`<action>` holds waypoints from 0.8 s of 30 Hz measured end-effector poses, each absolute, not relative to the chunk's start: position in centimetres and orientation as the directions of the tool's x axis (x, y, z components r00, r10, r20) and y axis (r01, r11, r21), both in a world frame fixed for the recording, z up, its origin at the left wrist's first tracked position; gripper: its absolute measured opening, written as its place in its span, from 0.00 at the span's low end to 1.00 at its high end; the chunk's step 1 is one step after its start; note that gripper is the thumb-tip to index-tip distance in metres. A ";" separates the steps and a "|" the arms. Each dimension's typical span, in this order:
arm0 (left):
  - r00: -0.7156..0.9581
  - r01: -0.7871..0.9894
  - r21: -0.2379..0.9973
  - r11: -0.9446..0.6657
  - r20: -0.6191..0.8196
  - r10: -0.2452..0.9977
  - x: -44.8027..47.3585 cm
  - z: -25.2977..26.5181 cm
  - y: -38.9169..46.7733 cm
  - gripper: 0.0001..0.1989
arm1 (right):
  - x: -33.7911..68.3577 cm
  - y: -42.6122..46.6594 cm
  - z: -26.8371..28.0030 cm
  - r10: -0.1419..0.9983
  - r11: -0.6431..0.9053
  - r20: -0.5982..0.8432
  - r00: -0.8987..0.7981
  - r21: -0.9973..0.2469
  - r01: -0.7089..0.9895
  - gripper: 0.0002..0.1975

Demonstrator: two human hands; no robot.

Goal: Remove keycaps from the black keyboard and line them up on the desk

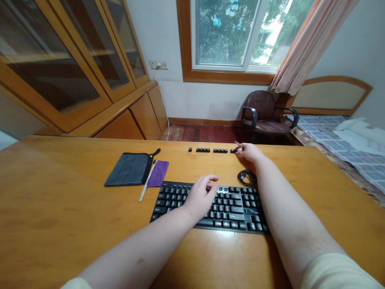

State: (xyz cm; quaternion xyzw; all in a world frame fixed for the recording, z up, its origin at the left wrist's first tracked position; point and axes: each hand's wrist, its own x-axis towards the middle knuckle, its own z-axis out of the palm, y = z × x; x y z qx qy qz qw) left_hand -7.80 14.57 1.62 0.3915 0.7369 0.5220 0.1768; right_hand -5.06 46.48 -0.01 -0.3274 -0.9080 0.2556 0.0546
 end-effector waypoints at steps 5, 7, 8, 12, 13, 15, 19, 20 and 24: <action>-0.628 0.392 0.910 0.134 0.158 0.762 -7.8 1.6 14.6 0.12 | -5.1 46.3 0.2 0.615 0.677 -0.056 -0.787 -0.475 0.563 0.14; -0.630 0.393 0.910 0.133 0.160 0.760 -7.8 1.6 14.6 0.12 | -5.1 46.4 0.1 0.615 0.676 -0.049 -0.787 -0.481 0.558 0.15; -0.630 0.393 0.909 0.135 0.160 0.760 -7.8 1.6 14.6 0.12 | -5.1 46.5 0.0 0.615 0.676 -0.043 -0.787 -0.485 0.554 0.15; -0.627 0.395 0.907 0.144 0.152 0.765 -7.8 1.7 14.6 0.12 | -5.1 46.4 -0.2 0.622 0.677 -0.024 -0.783 -0.486 0.553 0.17; -0.625 0.397 0.906 0.147 0.150 0.766 -7.8 1.7 14.6 0.12 | -5.1 46.3 -0.2 0.627 0.676 -0.018 -0.779 -0.484 0.556 0.16; -0.621 0.406 0.901 0.153 0.149 0.769 -7.8 1.8 14.6 0.12 | -5.1 46.0 0.2 0.636 0.684 0.037 -0.771 -0.489 0.541 0.15; -0.576 0.466 0.872 0.147 0.173 0.799 -7.8 1.8 14.6 0.11 | -5.0 45.1 2.8 0.562 0.805 0.401 -0.724 -0.468 0.365 0.13; -0.554 0.493 0.858 0.145 0.181 0.812 -7.7 1.9 14.6 0.11 | -4.9 44.6 4.0 0.520 0.841 0.516 -0.681 -0.448 0.302 0.13; -0.451 0.618 0.779 0.107 0.240 0.860 -7.5 2.4 14.3 0.08 | -3.6 41.0 9.2 0.404 0.889 0.779 -0.479 -0.457 0.006 0.18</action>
